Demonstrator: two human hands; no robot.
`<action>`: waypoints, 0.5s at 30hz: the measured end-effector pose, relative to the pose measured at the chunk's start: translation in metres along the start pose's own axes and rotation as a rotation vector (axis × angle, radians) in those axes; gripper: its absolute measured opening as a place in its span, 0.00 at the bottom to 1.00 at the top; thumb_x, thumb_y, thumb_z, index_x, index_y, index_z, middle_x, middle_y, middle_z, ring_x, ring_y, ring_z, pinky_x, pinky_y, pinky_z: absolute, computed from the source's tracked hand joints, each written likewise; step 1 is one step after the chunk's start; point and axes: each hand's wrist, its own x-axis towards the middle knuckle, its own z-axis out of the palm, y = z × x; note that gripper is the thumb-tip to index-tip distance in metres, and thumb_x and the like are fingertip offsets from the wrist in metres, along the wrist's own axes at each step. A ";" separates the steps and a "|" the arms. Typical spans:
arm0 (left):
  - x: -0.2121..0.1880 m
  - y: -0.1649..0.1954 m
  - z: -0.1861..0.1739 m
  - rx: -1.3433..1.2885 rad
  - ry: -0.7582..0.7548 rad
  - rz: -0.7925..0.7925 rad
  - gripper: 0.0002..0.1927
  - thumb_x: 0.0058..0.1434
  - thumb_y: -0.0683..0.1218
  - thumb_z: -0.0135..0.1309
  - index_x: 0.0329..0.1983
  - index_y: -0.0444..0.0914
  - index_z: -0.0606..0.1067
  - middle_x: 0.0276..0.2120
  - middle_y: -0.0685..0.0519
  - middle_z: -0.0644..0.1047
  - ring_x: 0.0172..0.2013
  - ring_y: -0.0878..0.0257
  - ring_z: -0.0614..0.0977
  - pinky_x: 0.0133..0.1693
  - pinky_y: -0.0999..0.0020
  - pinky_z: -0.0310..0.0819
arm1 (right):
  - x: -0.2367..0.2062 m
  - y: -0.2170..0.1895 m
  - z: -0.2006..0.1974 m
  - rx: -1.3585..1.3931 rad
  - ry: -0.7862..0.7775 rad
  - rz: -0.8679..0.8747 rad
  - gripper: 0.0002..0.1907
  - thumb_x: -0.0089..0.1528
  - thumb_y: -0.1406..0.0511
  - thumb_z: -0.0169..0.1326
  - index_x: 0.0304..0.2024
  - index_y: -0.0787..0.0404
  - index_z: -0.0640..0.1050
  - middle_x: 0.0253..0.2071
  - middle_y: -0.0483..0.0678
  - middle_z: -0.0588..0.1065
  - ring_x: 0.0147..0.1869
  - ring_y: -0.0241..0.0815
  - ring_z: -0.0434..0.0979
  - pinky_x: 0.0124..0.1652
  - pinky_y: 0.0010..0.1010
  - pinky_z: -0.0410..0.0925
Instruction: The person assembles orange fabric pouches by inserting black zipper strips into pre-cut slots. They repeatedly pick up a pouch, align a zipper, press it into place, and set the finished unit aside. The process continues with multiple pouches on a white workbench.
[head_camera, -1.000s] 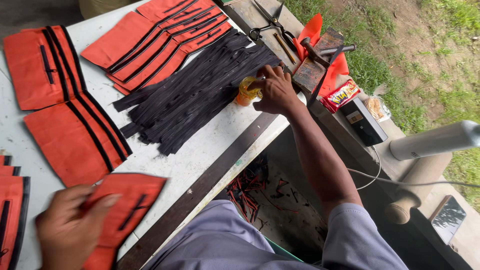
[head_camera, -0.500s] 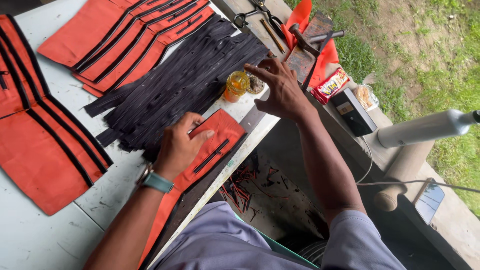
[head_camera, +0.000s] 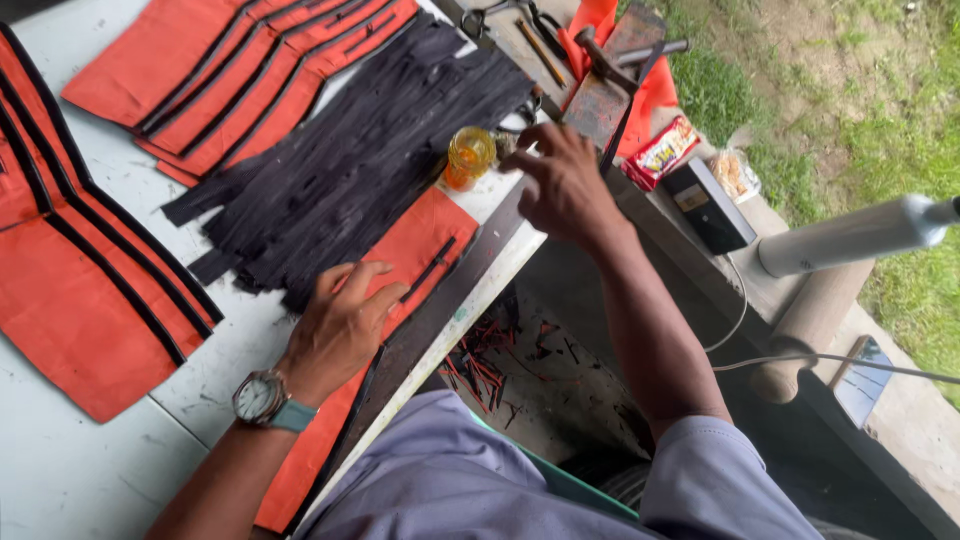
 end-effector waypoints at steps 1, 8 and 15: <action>-0.001 0.002 0.007 -0.008 0.003 0.042 0.17 0.59 0.40 0.54 0.52 0.43 0.78 0.56 0.49 0.75 0.54 0.49 0.77 0.56 0.54 0.70 | -0.007 0.001 -0.003 0.024 0.027 -0.007 0.23 0.53 0.71 0.58 0.51 0.47 0.82 0.57 0.47 0.73 0.60 0.47 0.71 0.58 0.41 0.64; 0.052 0.011 0.069 -0.065 -0.176 -0.112 0.14 0.63 0.44 0.54 0.51 0.46 0.81 0.54 0.49 0.74 0.44 0.47 0.77 0.48 0.53 0.71 | -0.067 -0.010 0.011 1.180 -0.134 0.162 0.44 0.56 0.70 0.55 0.75 0.53 0.60 0.46 0.55 0.76 0.41 0.38 0.74 0.45 0.27 0.70; 0.057 -0.002 0.081 -0.386 0.102 -0.209 0.06 0.64 0.43 0.57 0.37 0.35 0.80 0.41 0.47 0.78 0.40 0.48 0.82 0.41 0.56 0.77 | -0.089 -0.017 0.066 1.747 -0.565 0.514 0.57 0.56 0.69 0.54 0.81 0.48 0.38 0.37 0.57 0.78 0.24 0.33 0.67 0.28 0.23 0.65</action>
